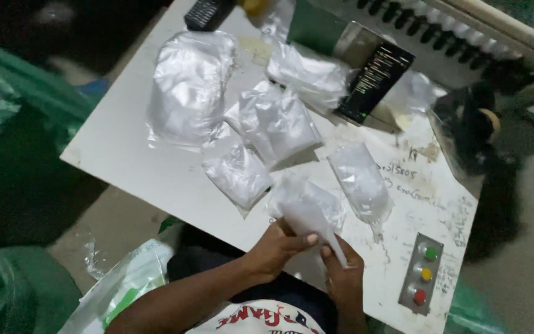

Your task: Sorting and stacking small plastic bags on a workbench in a factory setting.

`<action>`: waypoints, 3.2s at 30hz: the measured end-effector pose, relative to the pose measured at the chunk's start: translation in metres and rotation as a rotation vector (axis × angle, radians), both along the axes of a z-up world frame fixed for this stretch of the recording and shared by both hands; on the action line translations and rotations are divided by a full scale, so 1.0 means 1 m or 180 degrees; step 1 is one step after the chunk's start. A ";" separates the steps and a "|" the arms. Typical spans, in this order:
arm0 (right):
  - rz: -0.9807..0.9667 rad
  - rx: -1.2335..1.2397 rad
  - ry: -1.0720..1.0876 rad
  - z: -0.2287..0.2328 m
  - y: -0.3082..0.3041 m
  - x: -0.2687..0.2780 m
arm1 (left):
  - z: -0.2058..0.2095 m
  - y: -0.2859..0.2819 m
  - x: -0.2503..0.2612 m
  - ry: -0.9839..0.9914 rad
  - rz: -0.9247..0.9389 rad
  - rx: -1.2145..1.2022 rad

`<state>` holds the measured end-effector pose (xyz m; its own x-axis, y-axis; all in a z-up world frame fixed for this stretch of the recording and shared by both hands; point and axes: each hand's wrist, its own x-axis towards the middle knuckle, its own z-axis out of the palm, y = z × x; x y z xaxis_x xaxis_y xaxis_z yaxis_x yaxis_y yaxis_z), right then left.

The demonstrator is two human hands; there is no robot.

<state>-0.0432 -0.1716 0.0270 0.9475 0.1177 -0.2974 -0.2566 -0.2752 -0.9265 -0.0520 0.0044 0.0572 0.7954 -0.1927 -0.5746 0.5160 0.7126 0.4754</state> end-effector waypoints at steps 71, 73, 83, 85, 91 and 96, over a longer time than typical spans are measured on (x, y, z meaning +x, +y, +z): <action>0.0015 -0.0295 -0.2484 -0.019 -0.044 0.027 | -0.084 -0.006 0.042 -0.2473 0.0676 0.3151; -0.0227 0.0773 -0.1762 -0.023 -0.043 0.039 | -0.079 -0.003 0.050 -0.2938 0.0503 0.3416; 0.0082 -0.1523 -0.1934 -0.011 -0.035 0.032 | -0.081 -0.018 0.067 -0.5479 -0.0599 0.5365; -0.0395 -0.1364 -0.1902 -0.013 -0.025 0.025 | -0.089 -0.025 0.061 -0.5485 -0.0548 0.5167; -0.2070 0.1328 -0.0522 0.028 -0.002 0.023 | -0.061 -0.044 0.057 -0.3794 0.0845 0.4115; -0.0696 -0.0826 -0.3384 -0.025 -0.027 0.038 | -0.032 -0.055 0.070 -0.4529 0.1331 0.4583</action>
